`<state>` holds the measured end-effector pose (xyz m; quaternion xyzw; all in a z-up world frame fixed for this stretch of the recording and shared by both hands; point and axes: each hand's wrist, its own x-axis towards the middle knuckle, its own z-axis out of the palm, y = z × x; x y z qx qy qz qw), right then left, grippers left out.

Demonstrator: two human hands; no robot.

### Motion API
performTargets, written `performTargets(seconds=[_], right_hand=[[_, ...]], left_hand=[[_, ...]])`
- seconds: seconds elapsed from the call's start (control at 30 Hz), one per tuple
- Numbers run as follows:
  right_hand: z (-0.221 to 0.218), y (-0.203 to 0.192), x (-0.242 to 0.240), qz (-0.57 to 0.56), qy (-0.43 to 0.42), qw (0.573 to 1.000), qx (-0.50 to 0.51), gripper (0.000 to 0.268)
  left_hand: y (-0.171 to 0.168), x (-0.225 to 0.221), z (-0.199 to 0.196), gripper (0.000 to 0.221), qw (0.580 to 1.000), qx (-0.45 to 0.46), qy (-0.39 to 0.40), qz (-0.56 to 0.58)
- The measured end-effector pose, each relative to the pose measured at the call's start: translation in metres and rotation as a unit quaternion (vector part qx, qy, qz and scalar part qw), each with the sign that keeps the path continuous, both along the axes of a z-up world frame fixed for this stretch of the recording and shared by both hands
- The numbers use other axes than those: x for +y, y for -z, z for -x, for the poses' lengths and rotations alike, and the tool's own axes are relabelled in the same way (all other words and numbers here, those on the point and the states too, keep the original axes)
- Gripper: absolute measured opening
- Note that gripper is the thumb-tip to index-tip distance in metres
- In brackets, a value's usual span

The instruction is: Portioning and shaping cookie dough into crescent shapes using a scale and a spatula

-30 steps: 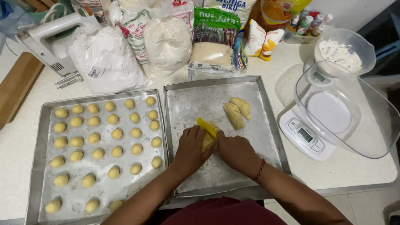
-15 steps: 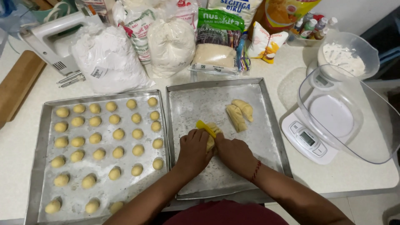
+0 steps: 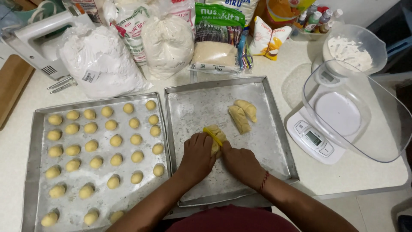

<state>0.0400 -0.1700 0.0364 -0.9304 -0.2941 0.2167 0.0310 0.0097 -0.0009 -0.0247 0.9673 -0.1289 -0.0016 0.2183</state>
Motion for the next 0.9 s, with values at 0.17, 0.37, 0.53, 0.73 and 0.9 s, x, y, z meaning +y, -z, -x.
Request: performTargets(seconds=[0.17,0.37,0.53,0.73,0.9], right_hand=[[-0.002,-0.01,0.0,-0.027,0.04,0.998,0.027,0.018],[0.015,-0.012,-0.013,0.04,0.014,0.999,0.004,0.018],[0.015,-0.004,-0.011,0.066,0.01,0.998,0.017,0.019],[0.005,-0.01,0.001,0.035,0.001,0.999,-0.012,0.019],[0.014,-0.006,-0.016,0.051,0.017,0.999,-0.002,0.019]], left_hand=[[0.004,-0.003,0.006,0.037,0.997,-0.063,-0.025,-0.023],[0.013,-0.008,0.003,0.039,0.991,-0.106,-0.07,-0.041],[0.013,-0.007,0.004,0.037,0.996,-0.07,-0.037,-0.044],[0.025,-0.008,0.004,0.042,0.995,-0.093,-0.026,-0.036],[0.036,-0.009,0.004,0.038,0.99,-0.118,-0.052,-0.058]])
